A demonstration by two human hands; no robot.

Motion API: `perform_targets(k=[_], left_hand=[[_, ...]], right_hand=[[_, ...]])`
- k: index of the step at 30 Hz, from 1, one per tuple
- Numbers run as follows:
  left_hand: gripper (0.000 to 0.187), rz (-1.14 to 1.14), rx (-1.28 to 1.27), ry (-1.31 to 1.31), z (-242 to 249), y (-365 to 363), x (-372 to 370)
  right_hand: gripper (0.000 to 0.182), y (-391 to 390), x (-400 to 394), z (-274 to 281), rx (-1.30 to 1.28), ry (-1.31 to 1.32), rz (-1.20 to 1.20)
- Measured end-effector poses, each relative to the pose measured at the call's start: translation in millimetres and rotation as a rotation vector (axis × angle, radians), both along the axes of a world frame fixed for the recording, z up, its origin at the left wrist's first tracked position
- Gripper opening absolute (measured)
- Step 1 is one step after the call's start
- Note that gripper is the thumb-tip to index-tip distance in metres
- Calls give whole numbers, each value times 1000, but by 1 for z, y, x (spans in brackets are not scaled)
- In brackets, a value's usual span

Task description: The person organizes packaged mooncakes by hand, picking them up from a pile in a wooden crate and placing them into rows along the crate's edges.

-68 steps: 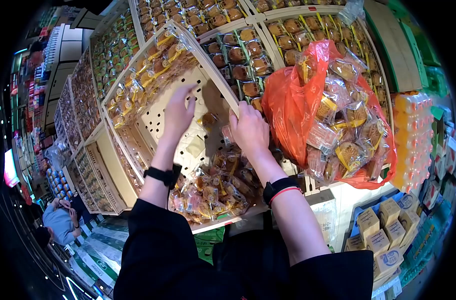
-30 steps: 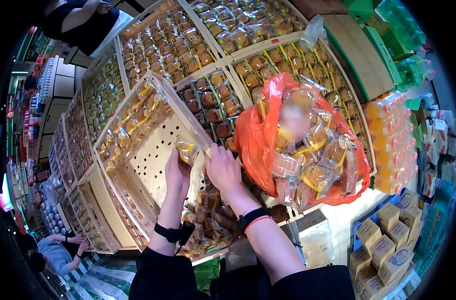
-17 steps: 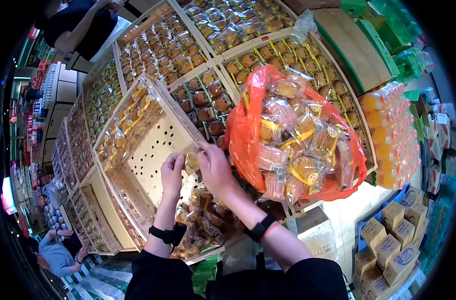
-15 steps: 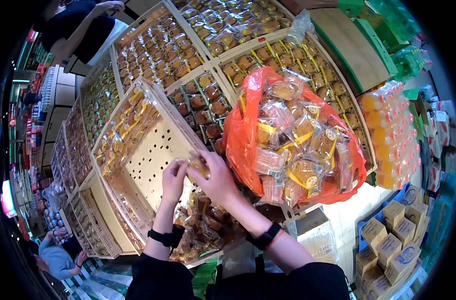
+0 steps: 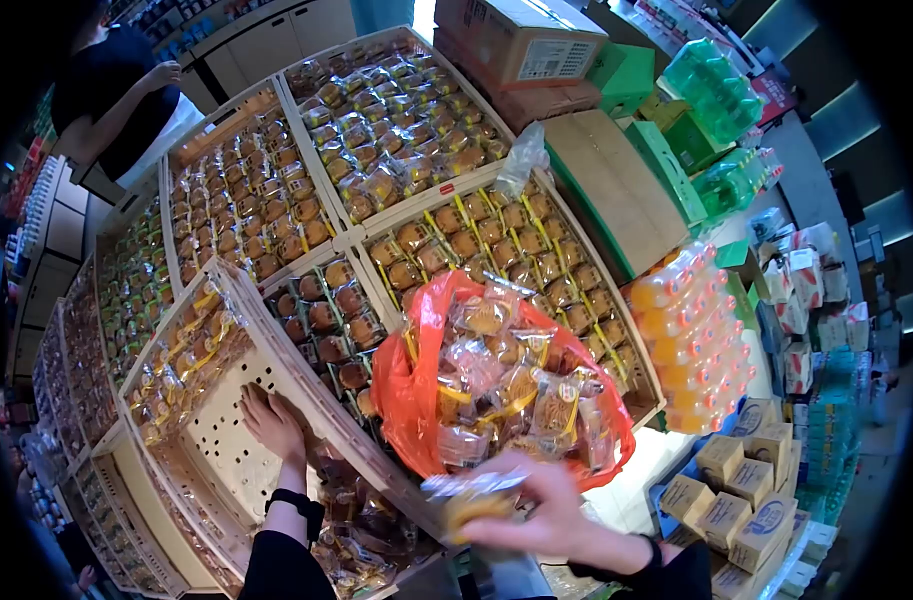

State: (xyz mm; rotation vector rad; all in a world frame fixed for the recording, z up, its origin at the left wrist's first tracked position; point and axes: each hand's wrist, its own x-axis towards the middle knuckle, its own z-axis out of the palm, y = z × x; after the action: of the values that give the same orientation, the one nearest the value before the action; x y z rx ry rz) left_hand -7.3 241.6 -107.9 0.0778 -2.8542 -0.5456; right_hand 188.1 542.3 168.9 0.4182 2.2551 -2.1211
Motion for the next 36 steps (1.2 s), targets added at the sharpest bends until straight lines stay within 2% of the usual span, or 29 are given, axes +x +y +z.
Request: perform_targets(k=[1, 2, 3, 4, 5, 6, 8, 11, 13, 14, 16, 19, 23, 25, 27, 28, 32, 34, 35, 36], left_hand=[[47, 19, -66, -2, 1, 3, 2], [47, 20, -83, 7, 2, 4, 2], [47, 30, -72, -5, 3, 5, 2], [47, 31, -83, 2, 3, 6, 1], [47, 35, -99, 11, 4, 8, 1], [48, 38, -119, 14, 6, 9, 0], [48, 54, -128, -3, 10, 12, -1], [48, 61, -146, -15, 11, 15, -2], [48, 67, -154, -13, 10, 16, -4], [49, 68, -164, -12, 9, 15, -4], [49, 78, -156, -34, 11, 16, -4], [48, 79, -144, -50, 12, 16, -5], [49, 111, -131, -69, 15, 19, -6], [49, 97, -120, -49, 15, 18, -7], [49, 101, -118, -68, 16, 18, -6], [50, 100, -117, -67, 16, 18, -7], [49, 91, -110, -54, 16, 19, -8], [48, 101, -87, -29, 14, 19, -7], [52, 100, -39, -50, 11, 16, -7], [52, 100, -60, -43, 6, 13, -6]], right_hand=[[44, 22, -5, -1, 90, 138, -155], [47, 47, -18, -3, 5, 143, -215], [48, 75, -36, 3, 118, 71, -239], [42, 95, -62, 10, 96, 15, -302], [34, 111, -89, 7, 182, 0, -409], [31, 137, -110, -3, 279, -8, -412], [29, 173, -160, -27, 99, 103, -463], [25, 224, -230, -68, 85, 0, -530], [22, 259, -272, -107, -104, -139, -537], [22, 266, -291, -121, -105, -144, -526], [19, 273, -323, -147, -28, -201, -712], [19, 309, -349, -209, -94, -132, -662], [16, 311, -354, -242, -228, -74, -765], [13, 309, -351, -255, -308, -86, -701], [13, 297, -352, -250, -323, -147, -771], [14, 309, -350, -263, -247, -146, -725], [22, 294, -340, -222, -236, -186, -695], [28, 290, -323, -197, -152, -265, -556], [35, 277, -309, -172, -46, -251, -370], [40, 284, -294, -162, -46, -131, -183]])
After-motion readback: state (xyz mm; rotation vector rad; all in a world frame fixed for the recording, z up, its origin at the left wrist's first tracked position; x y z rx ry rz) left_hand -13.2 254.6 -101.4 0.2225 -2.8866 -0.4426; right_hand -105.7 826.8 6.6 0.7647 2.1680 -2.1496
